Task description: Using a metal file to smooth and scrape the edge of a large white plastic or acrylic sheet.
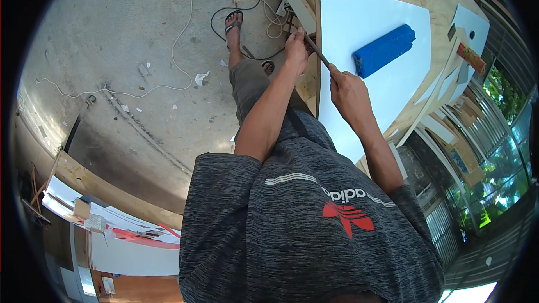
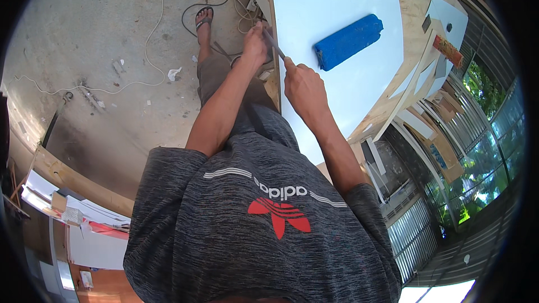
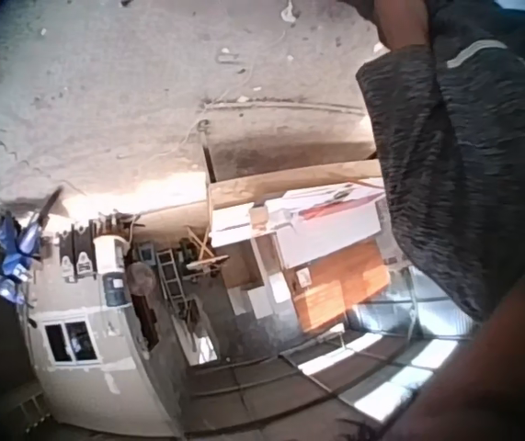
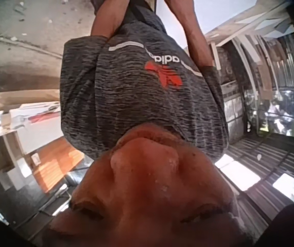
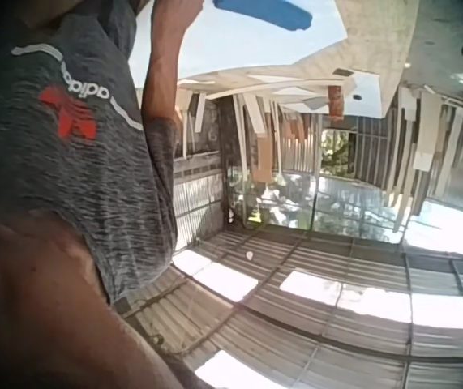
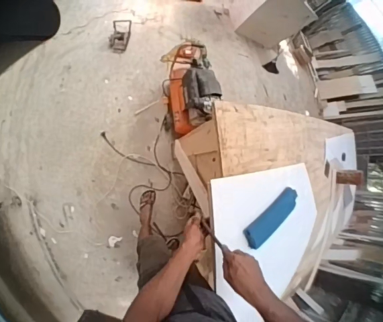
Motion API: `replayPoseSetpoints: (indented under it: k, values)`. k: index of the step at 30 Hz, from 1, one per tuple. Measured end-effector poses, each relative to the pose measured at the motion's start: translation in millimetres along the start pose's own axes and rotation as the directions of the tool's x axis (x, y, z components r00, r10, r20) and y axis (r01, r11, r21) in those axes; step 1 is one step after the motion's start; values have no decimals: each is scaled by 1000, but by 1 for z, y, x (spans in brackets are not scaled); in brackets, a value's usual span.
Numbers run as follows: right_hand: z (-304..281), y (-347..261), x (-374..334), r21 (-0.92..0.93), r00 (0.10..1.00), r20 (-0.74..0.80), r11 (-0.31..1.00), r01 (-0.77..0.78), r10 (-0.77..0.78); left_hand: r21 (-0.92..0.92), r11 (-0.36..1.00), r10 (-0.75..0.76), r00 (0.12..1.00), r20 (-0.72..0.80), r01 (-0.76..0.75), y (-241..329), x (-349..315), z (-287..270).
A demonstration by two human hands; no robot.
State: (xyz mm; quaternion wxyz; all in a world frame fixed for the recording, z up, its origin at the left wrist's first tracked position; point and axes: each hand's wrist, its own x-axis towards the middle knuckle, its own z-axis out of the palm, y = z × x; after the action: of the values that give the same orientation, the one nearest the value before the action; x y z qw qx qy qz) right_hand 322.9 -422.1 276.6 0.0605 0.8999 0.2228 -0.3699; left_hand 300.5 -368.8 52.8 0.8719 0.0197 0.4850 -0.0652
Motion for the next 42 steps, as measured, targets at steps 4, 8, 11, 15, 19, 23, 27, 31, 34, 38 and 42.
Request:
replayPoseSetpoints:
  k: [4,8,11,15,19,23,27,31,34,38,42]
  values:
    - [-2,3,-5,49,999,-32,999,10,-8,15,999,-34,999,-39,34,9,-8,6]
    - [-17,-3,-15,49,999,-32,999,-23,25,43,997,57,995,87,-61,-2,-2,-4]
    - [15,8,-14,55,999,-41,998,-19,21,32,995,98,995,36,-99,-7,10,-5]
    - [35,13,-12,87,992,-121,996,-13,23,-18,993,118,993,16,-118,-5,12,5]
    - [19,10,-22,103,995,-104,995,6,4,32,994,99,994,52,-100,-10,4,-7]
    - [35,15,-28,143,991,-131,990,-20,39,66,988,136,990,47,-138,-14,4,-9]
    - [66,21,-16,126,983,-182,992,3,20,112,987,119,993,-24,-115,-2,3,4]
    - [62,17,-26,152,982,-189,988,18,11,215,975,62,998,11,-63,5,4,-10]
    - [40,13,-41,178,980,-196,984,2,33,243,962,112,991,74,-127,-1,-11,-8]
    - [54,17,-41,138,987,-156,990,-3,25,184,973,139,990,16,-139,-14,-13,-13]
    - [80,20,-33,121,988,-151,993,-13,31,142,986,90,996,-28,-85,-14,-4,-12]
